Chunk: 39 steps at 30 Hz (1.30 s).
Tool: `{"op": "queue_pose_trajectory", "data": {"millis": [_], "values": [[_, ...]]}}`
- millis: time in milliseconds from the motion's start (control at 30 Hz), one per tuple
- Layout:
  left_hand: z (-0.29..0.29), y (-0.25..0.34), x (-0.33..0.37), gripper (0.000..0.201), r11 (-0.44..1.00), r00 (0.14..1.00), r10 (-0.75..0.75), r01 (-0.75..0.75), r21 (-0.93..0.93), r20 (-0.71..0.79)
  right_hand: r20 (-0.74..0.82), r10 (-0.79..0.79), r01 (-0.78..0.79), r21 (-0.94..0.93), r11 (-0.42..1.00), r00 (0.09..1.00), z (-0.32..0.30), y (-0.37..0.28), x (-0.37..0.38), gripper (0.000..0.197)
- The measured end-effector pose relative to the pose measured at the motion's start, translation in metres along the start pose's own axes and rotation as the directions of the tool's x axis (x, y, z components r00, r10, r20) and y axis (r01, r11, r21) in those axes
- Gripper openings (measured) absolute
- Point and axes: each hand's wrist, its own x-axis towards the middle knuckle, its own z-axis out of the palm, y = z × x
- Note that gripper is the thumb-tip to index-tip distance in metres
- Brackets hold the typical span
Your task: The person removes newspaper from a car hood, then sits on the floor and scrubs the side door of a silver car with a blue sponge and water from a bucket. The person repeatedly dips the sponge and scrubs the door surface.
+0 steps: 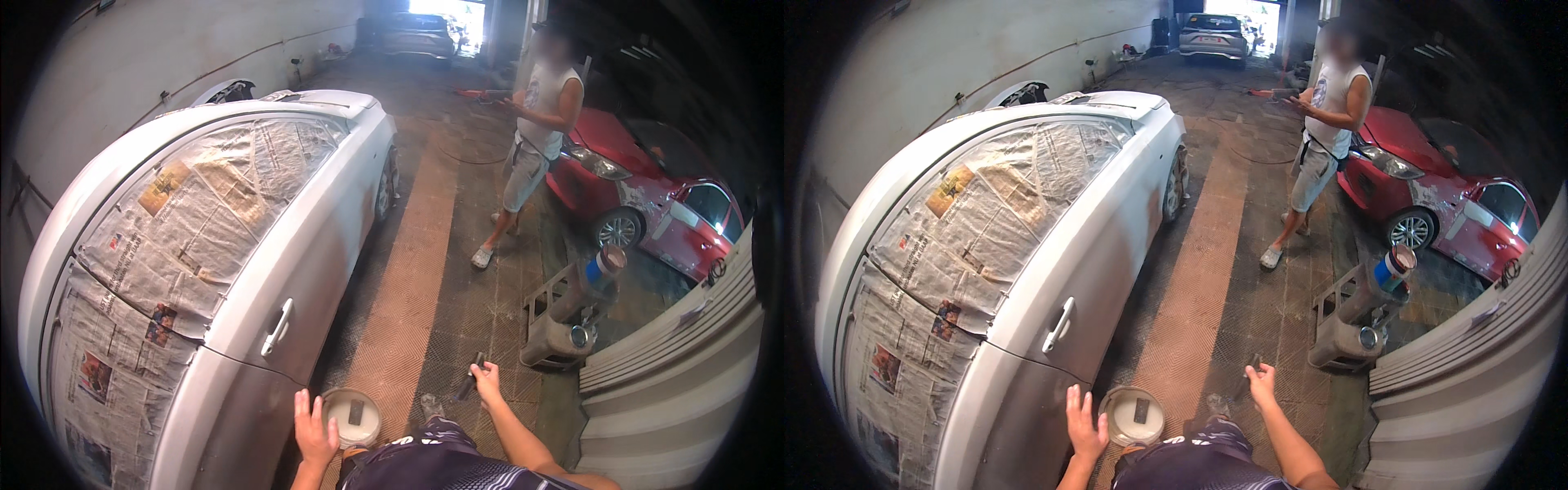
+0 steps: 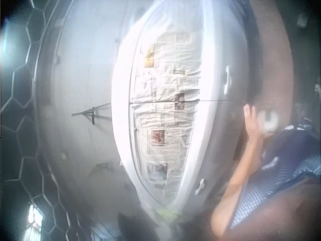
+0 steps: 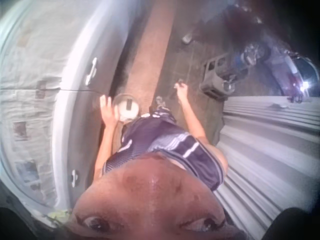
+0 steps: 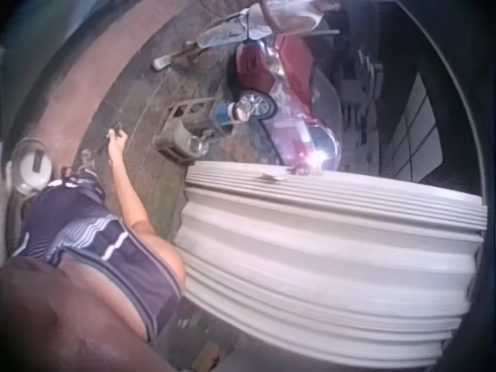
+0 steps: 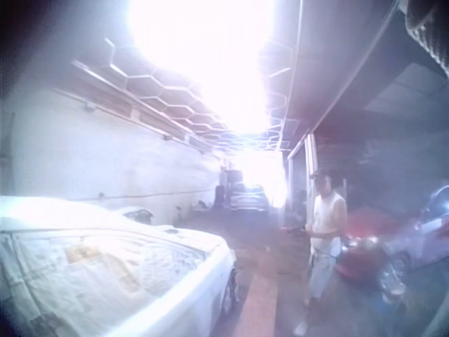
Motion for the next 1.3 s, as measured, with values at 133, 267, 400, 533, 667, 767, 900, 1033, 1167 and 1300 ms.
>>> {"op": "queue_pose_trajectory", "data": {"millis": [133, 267, 400, 533, 667, 767, 900, 1033, 1167, 1300], "values": [[0.060, 0.072, 0.051, 0.067, 0.976, 0.997, -0.008, 0.025, -0.217, 0.077, 0.200, 0.037, -0.028, -0.046, 0.999, 0.979, 0.025, -0.056, 0.010, 0.077], [0.110, 0.133, 0.093, 0.083, 0.974, 0.953, -0.040, 0.105, -0.202, 0.301, 0.463, 0.060, -0.042, -0.050, 0.998, 0.884, 0.061, -0.114, -0.003, 0.092], [0.141, 0.158, 0.110, 0.094, 0.963, 0.931, -0.177, 0.231, -0.139, 0.320, 0.616, -0.030, -0.002, 0.051, 0.999, 0.787, 0.100, -0.148, -0.012, 0.093], [0.131, 0.160, 0.101, 0.100, 0.955, 0.950, -0.294, 0.286, 0.083, 0.106, 0.744, 0.009, -0.012, -0.002, 1.000, 0.668, 0.126, -0.191, -0.052, 0.096], [0.114, 0.143, 0.075, 0.100, 0.877, 0.902, -0.425, 0.429, 0.215, -0.067, 0.873, 0.090, -0.028, -0.087, 0.996, 0.480, 0.137, -0.194, -0.082, 0.089], [0.093, 0.131, 0.051, 0.092, 0.851, 0.874, -0.466, 0.486, 0.197, -0.142, 0.930, 0.099, -0.042, -0.090, 0.995, 0.354, 0.139, -0.187, -0.105, 0.078], [0.055, 0.121, 0.016, 0.085, 0.807, 0.774, -0.591, 0.558, -0.194, -0.230, 0.966, 0.047, 0.045, -0.060, 0.997, 0.253, 0.147, -0.180, -0.133, 0.060], [0.024, 0.117, -0.024, 0.085, 0.688, 0.682, -0.707, 0.601, -0.406, -0.189, 0.980, 0.058, 0.044, -0.068, 0.997, 0.189, 0.165, -0.172, -0.173, 0.052], [-0.001, 0.112, -0.049, 0.084, 0.783, 0.754, -0.617, 0.559, -0.272, -0.224, 0.990, 0.084, 0.138, -0.100, 0.985, 0.114, 0.183, -0.147, -0.209, 0.047], [-0.021, 0.100, -0.088, 0.085, 0.774, 0.749, -0.627, 0.570, -0.275, -0.212, 0.989, 0.066, 0.201, -0.093, 0.975, 0.136, 0.187, -0.124, -0.245, 0.044]]}}
